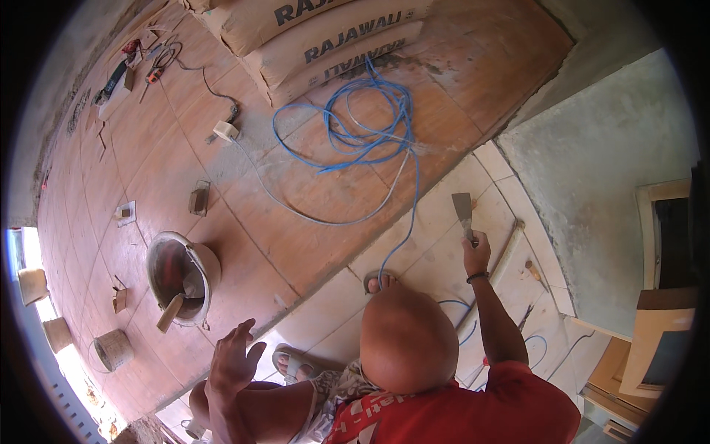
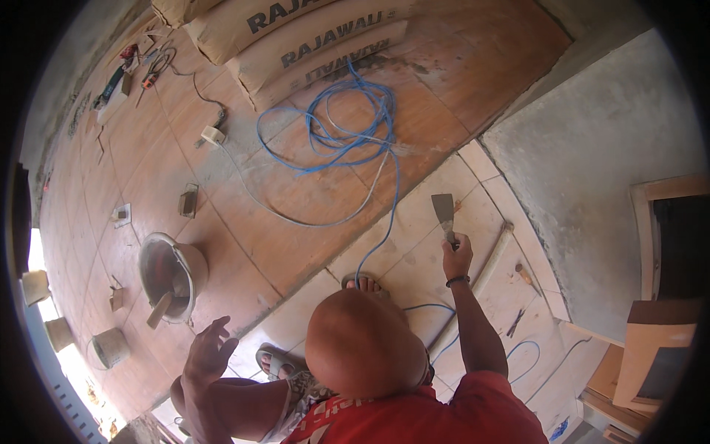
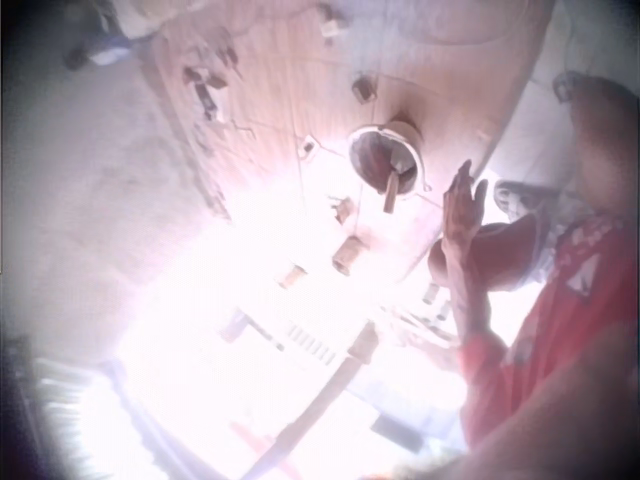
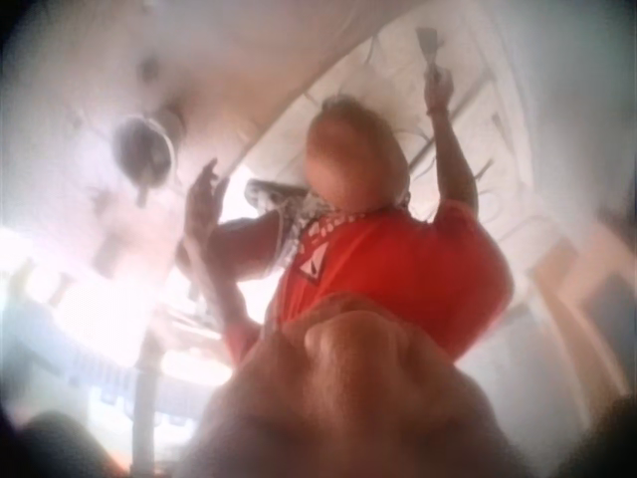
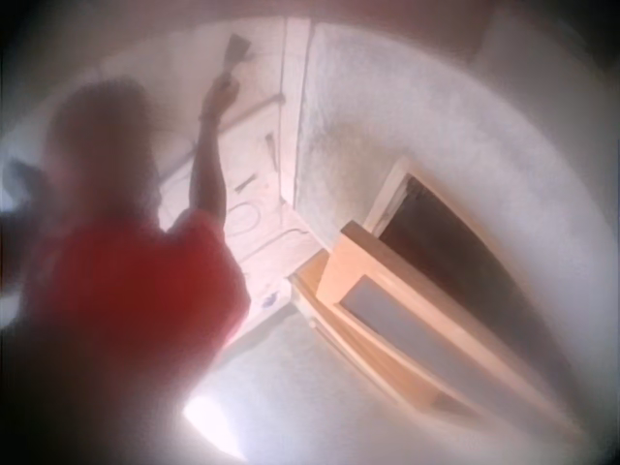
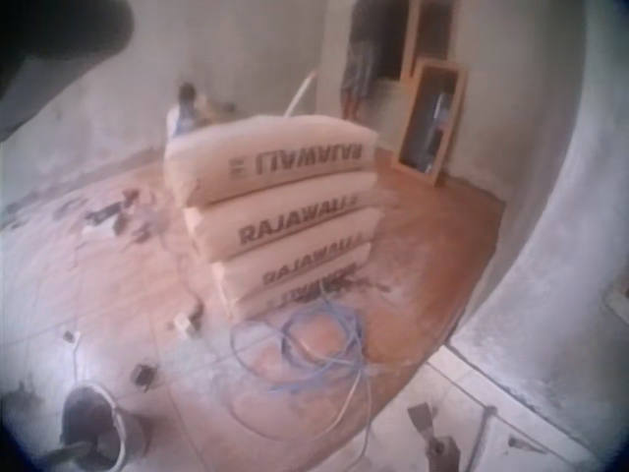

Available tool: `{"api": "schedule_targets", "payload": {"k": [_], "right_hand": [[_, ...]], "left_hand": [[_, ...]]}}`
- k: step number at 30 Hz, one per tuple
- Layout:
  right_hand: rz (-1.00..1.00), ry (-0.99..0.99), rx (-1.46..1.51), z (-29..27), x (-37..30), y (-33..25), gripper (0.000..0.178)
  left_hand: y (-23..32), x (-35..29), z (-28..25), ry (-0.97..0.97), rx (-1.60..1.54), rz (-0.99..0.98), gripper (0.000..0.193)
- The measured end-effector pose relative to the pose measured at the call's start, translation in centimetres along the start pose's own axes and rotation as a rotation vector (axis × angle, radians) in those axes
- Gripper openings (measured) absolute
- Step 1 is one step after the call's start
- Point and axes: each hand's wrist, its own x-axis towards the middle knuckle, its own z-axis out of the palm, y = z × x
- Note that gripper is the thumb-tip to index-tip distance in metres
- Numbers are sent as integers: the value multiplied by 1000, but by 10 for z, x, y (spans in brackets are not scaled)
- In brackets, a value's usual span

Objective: The person scoops grout from a bucket with a trowel and applies it to the joints between floor tiles, smoothing the surface. The person then stands and walks across the room carrying the bucket and trowel.

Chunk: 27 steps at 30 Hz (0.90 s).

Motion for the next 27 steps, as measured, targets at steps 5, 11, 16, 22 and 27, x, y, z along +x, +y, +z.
{"api": "schedule_targets", "payload": {"k": [5, 11, 16, 22, 27], "right_hand": [[-10, -7, 27, 2, 4, 7, 26], [-10, -8, -2, 2, 8, 7, 26], [5, 6, -14, 10, 6, 6, 26], [-22, -4, -34, 20, 15, 1, 26], [-48, 14, -35, 45, 36, -18, 26]], "left_hand": [[-13, 4, 6, 12, 62, 31, 48], [-7, 5, 4, 3, 22, 24, 48], [-15, 9, 5, 15, 79, 68, 49], [0, 12, 4, -10, 21, 12, 50], [-6, 8, 8, 3, 74, 88, 50]]}}
